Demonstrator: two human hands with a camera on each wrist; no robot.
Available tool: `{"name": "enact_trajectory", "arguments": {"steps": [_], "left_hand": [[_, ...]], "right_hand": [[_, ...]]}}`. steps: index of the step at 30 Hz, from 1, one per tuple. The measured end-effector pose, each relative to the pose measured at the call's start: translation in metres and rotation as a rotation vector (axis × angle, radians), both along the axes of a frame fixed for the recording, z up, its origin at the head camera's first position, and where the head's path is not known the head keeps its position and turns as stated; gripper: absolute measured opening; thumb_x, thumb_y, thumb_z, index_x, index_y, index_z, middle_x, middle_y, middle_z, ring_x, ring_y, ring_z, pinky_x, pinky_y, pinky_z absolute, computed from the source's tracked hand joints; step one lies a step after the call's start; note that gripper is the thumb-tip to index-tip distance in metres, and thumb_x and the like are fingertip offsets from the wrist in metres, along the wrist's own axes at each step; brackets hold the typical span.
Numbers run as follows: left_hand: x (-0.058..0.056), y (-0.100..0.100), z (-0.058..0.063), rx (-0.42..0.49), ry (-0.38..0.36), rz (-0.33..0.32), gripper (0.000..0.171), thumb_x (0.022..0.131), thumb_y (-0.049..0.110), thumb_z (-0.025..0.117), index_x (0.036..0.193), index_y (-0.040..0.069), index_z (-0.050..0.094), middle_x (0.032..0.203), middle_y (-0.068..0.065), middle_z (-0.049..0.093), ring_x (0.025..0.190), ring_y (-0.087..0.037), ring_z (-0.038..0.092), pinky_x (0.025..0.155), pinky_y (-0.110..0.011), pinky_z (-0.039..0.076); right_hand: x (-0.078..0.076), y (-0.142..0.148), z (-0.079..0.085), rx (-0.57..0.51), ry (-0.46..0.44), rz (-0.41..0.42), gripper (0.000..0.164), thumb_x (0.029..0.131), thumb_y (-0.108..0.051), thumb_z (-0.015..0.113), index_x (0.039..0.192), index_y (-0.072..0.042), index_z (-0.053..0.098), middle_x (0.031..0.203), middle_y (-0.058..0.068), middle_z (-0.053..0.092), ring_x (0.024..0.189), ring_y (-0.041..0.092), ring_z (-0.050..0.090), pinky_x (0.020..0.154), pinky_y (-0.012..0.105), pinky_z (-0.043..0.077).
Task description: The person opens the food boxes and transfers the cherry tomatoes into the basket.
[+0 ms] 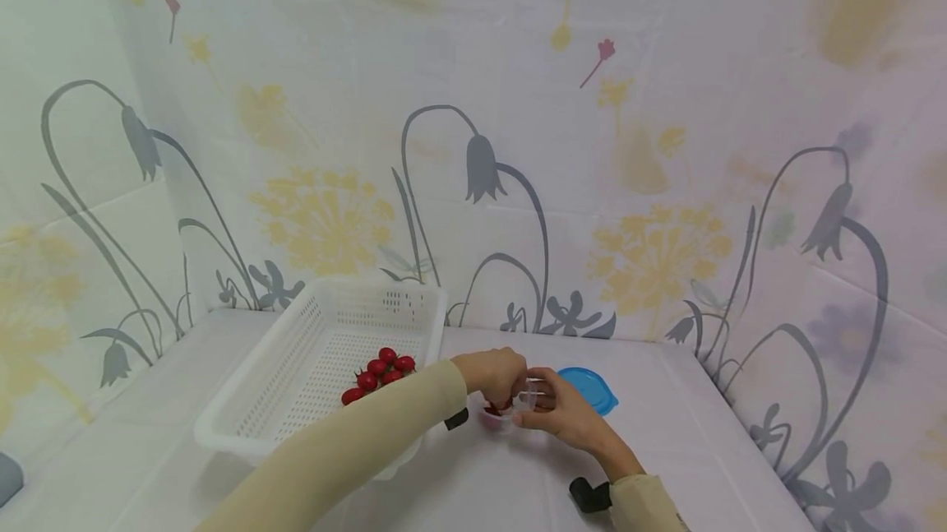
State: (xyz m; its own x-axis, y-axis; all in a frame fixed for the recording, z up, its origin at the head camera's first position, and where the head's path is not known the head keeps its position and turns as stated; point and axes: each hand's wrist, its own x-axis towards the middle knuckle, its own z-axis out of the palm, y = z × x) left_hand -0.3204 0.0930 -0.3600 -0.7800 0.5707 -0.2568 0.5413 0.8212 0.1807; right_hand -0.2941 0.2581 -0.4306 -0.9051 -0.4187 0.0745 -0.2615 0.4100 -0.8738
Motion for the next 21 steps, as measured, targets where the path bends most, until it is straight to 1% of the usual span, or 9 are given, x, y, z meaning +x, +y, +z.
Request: {"name": "enact_trajectory", "arguments": {"steps": [4,8,10,14,17,21], "left_hand": [[-0.004,-0.003,0.011,0.011,0.029,-0.028,0.015,0.073,-0.001,0.068,0.072,0.012,0.061,0.062,0.003,0.054,0.048,-0.009,0.045,0.042,-0.021,0.037],[-0.007,-0.012,0.027,0.087,0.041,-0.048,0.015,0.072,-0.002,0.069,0.075,0.011,0.062,0.067,0.004,0.056,0.053,-0.008,0.049,0.046,-0.02,0.042],[-0.007,-0.019,0.035,0.14,0.045,-0.062,0.015,0.072,-0.001,0.07,0.079,0.011,0.064,0.071,0.004,0.057,0.059,-0.008,0.053,0.05,-0.02,0.045],[-0.006,-0.038,0.05,0.244,0.063,-0.111,0.018,0.07,0.0,0.07,0.084,0.01,0.066,0.075,0.004,0.058,0.066,-0.009,0.055,0.053,-0.02,0.045],[-0.005,-0.055,0.061,0.302,0.07,-0.135,0.016,0.071,0.002,0.07,0.083,0.011,0.065,0.075,0.004,0.058,0.068,-0.009,0.054,0.054,-0.02,0.045],[-0.003,-0.081,0.072,0.365,0.085,-0.137,0.012,0.073,0.007,0.071,0.082,0.012,0.065,0.074,0.005,0.058,0.068,-0.009,0.054,0.056,-0.019,0.046]], "right_hand": [[0.0,0.0,0.0,0.01,0.01,-0.003,0.067,0.077,-0.02,0.071,0.133,-0.012,0.034,0.126,0.013,0.05,0.114,0.03,0.048,0.09,0.038,0.042],[-0.001,0.0,-0.001,0.009,0.013,-0.002,0.069,0.078,-0.02,0.071,0.133,-0.007,0.033,0.126,0.016,0.049,0.114,0.032,0.048,0.09,0.039,0.042],[0.0,0.0,-0.001,0.008,0.005,-0.008,0.07,0.077,-0.021,0.071,0.133,-0.006,0.032,0.126,0.016,0.049,0.114,0.032,0.048,0.09,0.039,0.042],[0.0,-0.001,0.0,0.009,-0.006,-0.01,0.07,0.077,-0.02,0.071,0.134,-0.006,0.032,0.127,0.016,0.048,0.115,0.031,0.048,0.09,0.039,0.042],[0.001,-0.002,0.0,0.01,-0.007,-0.005,0.069,0.078,-0.02,0.07,0.134,-0.005,0.032,0.127,0.017,0.047,0.115,0.032,0.047,0.091,0.04,0.041],[0.0,-0.002,0.001,0.019,0.0,-0.012,0.069,0.078,-0.021,0.071,0.133,-0.004,0.032,0.127,0.018,0.047,0.115,0.032,0.048,0.09,0.04,0.042]]}}
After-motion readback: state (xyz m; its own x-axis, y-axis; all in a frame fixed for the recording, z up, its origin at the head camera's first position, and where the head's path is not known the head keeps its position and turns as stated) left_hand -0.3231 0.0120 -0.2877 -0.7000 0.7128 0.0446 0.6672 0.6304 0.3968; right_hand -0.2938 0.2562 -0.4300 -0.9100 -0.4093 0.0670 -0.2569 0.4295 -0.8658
